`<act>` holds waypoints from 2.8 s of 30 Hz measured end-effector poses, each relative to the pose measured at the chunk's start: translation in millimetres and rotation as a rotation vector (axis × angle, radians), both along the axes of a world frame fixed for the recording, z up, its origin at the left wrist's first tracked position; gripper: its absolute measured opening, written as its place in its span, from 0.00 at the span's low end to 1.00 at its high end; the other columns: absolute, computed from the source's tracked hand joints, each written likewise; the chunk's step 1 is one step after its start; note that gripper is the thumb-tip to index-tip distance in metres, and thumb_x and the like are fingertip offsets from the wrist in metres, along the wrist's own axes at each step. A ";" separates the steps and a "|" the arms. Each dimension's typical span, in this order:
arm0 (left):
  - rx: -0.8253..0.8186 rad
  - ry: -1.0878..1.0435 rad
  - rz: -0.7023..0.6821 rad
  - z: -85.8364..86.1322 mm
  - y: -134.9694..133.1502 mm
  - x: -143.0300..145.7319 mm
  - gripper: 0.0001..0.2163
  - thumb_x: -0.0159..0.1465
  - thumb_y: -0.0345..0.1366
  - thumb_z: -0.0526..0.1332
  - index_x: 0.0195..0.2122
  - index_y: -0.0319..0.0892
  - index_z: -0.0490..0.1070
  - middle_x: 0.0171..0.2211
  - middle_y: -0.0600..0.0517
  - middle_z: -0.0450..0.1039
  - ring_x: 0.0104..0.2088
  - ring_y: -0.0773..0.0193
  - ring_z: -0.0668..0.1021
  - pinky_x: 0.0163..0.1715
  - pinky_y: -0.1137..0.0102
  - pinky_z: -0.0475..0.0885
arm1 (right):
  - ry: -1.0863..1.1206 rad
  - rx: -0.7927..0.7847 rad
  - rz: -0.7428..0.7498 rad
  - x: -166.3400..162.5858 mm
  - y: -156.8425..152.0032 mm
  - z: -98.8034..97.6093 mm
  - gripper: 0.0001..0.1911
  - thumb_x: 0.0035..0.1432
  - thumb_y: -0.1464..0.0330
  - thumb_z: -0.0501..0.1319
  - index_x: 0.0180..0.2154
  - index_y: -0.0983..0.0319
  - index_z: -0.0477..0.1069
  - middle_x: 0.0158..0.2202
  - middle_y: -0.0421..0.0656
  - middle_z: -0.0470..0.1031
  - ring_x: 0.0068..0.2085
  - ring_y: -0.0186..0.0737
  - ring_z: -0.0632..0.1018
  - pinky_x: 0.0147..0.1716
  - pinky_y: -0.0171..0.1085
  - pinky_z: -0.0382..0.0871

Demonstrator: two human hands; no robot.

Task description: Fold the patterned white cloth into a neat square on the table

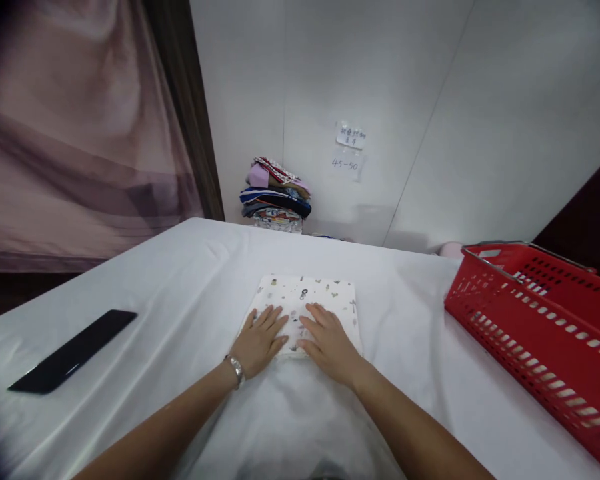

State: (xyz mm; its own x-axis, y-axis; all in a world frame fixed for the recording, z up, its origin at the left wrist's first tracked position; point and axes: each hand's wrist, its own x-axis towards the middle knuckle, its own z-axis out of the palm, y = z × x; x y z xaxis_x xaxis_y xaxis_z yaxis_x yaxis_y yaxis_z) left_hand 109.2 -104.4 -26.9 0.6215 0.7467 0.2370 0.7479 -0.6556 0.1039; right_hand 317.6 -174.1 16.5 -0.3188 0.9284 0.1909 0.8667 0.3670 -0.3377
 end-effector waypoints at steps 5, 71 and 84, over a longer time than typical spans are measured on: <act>-0.051 0.018 -0.001 4.2 -1.1 -1.4 0.23 0.65 0.47 0.44 0.58 0.46 0.58 0.62 0.49 0.53 0.62 0.53 0.54 0.58 0.50 0.46 | -0.222 -0.140 0.011 -5.0 8.4 -35.6 0.34 0.60 0.49 0.44 0.62 0.59 0.46 0.65 0.48 0.40 0.64 0.50 0.43 0.59 0.55 0.35; -0.362 -0.081 0.271 9.3 61.0 -20.4 0.30 0.61 0.54 0.46 0.61 0.47 0.51 0.65 0.50 0.42 0.63 0.55 0.48 0.58 0.54 0.49 | 0.211 -0.250 -0.466 78.5 29.7 -55.4 0.36 0.58 0.52 0.48 0.62 0.65 0.48 0.66 0.48 0.37 0.64 0.43 0.44 0.61 0.44 0.46; -0.212 -0.591 0.443 1.8 -12.1 -67.5 0.12 0.60 0.42 0.54 0.39 0.43 0.71 0.34 0.52 0.73 0.30 0.66 0.74 0.33 0.69 0.71 | 0.263 -0.022 -0.481 70.5 -49.8 -53.8 0.30 0.58 0.54 0.51 0.58 0.59 0.57 0.63 0.45 0.52 0.62 0.50 0.55 0.55 0.51 0.60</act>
State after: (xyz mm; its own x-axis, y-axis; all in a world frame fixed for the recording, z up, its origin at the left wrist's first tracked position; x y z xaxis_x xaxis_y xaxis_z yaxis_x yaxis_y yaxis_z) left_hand 41.8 -116.5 -25.1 0.0685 0.9630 0.2607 0.7172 -0.2292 0.6581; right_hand 388.2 -223.9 -37.4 0.1984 0.9624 0.1854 0.8202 -0.0595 -0.5690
